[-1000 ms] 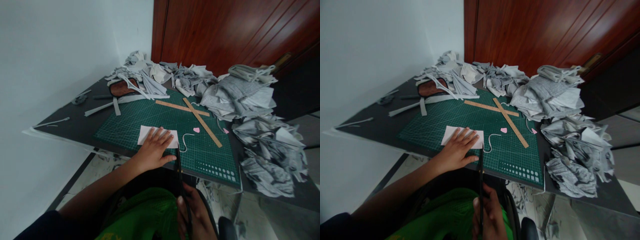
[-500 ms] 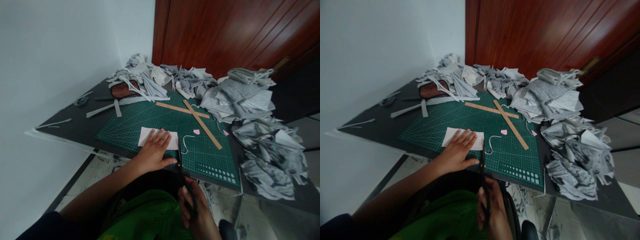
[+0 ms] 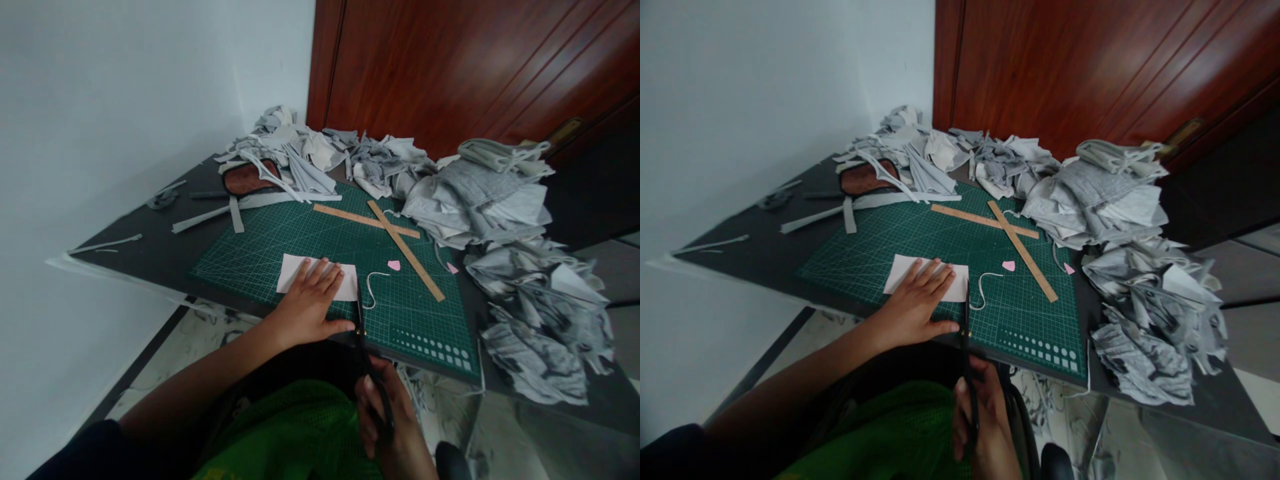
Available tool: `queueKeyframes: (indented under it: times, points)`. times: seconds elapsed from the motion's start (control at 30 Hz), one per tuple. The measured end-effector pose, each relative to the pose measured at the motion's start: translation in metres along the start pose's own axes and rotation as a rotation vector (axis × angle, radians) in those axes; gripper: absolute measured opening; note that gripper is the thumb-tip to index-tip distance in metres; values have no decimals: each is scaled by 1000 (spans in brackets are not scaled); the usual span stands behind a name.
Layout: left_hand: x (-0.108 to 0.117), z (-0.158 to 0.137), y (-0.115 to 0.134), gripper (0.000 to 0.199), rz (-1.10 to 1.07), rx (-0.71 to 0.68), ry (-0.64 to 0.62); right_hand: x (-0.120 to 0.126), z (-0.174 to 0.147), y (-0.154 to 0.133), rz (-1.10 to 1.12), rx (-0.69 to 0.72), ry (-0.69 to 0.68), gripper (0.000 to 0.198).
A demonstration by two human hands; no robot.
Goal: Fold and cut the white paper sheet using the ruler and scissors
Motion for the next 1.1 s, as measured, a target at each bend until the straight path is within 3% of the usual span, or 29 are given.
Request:
queueKeyframes:
  times: [0.4, 0.93, 1.1]
  points:
    - [4, 0, 0, 104, -27, 15, 17, -16, 1, -11, -70, 24, 17, 60]
    - [3, -1, 0, 106, -17, 2, 10, -2, 6, 0, -106, 20, 15, 63]
    - [3, -1, 0, 108, -17, 0, 16, 3, 13, 11, -76, -19, -65, 68]
Point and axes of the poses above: each hand's wrist, its own z-axis towards the middle knuckle, its own x-axis out of the back of the hand, y = z × x, the point moved 9 cm from there along z, towards the middle knuckle, and after that the axes turned 13 degrees about z, right-handed, at the moved point
